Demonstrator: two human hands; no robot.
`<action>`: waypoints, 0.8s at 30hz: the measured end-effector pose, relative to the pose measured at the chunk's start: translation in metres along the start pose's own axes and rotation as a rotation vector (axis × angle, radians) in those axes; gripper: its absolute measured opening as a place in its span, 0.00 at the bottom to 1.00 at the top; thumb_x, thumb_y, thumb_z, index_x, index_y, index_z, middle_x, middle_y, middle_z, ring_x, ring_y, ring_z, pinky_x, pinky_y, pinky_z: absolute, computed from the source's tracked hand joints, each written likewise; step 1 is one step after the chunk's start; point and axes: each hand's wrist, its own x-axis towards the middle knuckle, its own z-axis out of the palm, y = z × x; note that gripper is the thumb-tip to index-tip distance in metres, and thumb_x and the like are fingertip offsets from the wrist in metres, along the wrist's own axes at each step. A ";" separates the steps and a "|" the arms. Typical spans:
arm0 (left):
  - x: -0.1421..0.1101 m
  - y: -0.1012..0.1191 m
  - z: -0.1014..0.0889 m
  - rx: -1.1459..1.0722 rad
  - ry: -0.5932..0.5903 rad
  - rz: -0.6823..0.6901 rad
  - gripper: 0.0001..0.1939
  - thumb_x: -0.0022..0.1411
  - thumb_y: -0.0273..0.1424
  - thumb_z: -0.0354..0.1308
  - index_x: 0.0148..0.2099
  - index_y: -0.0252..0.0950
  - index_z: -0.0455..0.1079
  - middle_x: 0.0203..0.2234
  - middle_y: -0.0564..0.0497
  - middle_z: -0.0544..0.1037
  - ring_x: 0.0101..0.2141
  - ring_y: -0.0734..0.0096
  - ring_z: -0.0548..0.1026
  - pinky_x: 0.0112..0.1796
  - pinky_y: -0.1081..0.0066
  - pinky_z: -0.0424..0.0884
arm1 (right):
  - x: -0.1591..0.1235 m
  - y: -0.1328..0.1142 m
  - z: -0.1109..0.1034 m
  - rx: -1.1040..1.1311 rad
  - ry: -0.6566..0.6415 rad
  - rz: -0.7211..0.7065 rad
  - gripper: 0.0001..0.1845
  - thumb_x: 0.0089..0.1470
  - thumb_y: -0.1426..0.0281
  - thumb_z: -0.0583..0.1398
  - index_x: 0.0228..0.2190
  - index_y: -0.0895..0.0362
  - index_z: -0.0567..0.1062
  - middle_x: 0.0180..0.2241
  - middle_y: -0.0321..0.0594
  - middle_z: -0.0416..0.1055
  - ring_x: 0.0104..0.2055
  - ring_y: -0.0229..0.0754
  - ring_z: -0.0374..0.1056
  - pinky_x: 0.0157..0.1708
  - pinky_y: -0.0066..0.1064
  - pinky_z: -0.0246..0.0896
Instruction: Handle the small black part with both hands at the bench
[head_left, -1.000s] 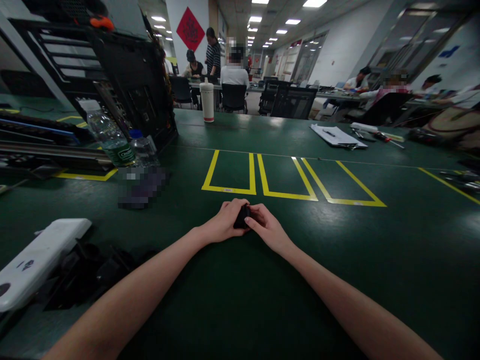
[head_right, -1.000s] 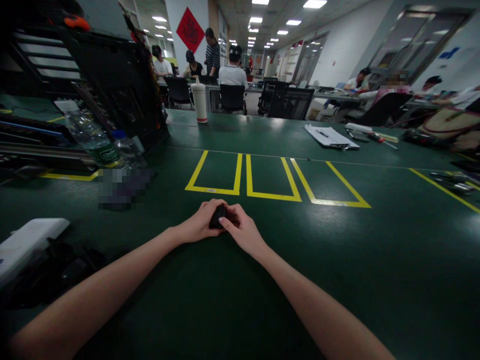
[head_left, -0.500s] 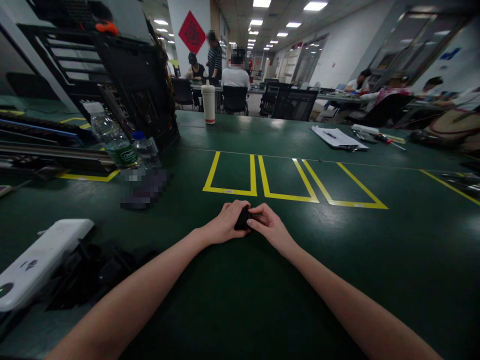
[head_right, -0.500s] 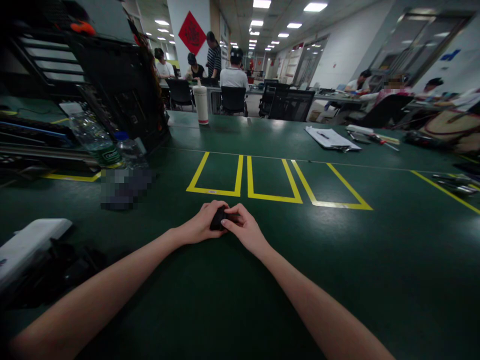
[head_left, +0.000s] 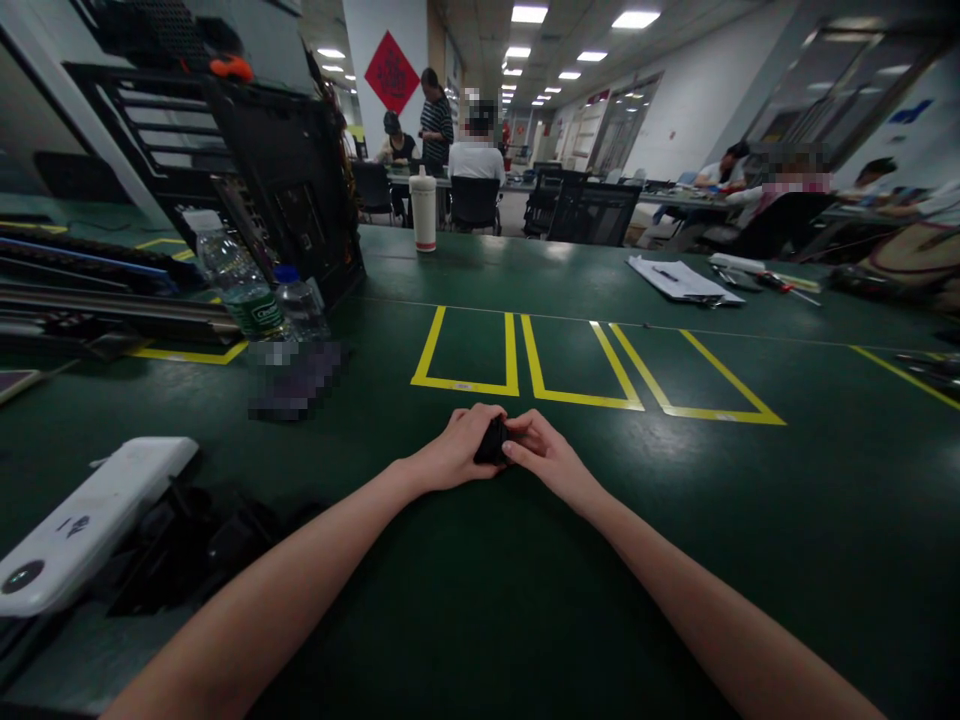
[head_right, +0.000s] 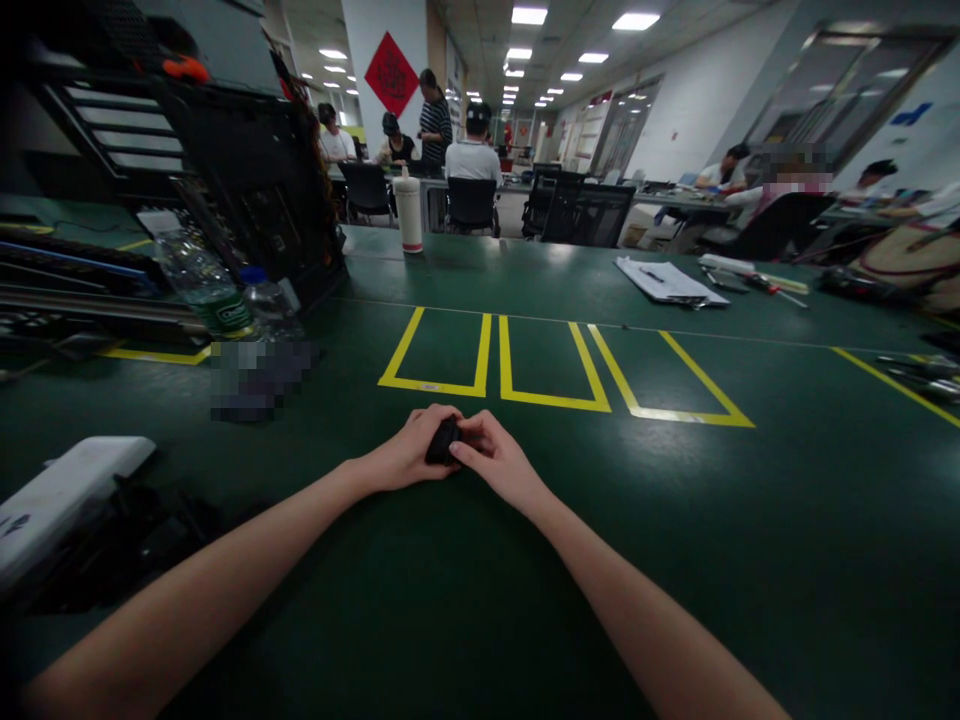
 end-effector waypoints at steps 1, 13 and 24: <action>0.000 0.000 0.000 0.000 -0.002 -0.003 0.27 0.50 0.28 0.59 0.50 0.41 0.50 0.45 0.48 0.63 0.46 0.58 0.64 0.45 0.57 0.60 | 0.000 0.000 0.001 -0.011 0.029 -0.003 0.08 0.50 0.67 0.57 0.34 0.53 0.65 0.38 0.36 0.65 0.38 0.40 0.66 0.38 0.38 0.65; 0.000 0.000 0.000 0.031 0.008 0.025 0.27 0.50 0.27 0.59 0.50 0.41 0.51 0.44 0.47 0.64 0.46 0.60 0.64 0.47 0.57 0.57 | 0.000 -0.002 -0.002 -0.006 -0.057 0.018 0.12 0.47 0.69 0.58 0.36 0.53 0.64 0.40 0.36 0.65 0.42 0.41 0.66 0.41 0.39 0.64; -0.001 0.001 -0.001 0.003 -0.003 -0.002 0.27 0.51 0.28 0.59 0.51 0.41 0.50 0.45 0.47 0.63 0.46 0.59 0.63 0.46 0.58 0.59 | 0.001 0.001 0.002 -0.030 0.047 0.010 0.12 0.49 0.68 0.57 0.38 0.53 0.63 0.40 0.37 0.64 0.41 0.41 0.66 0.40 0.39 0.65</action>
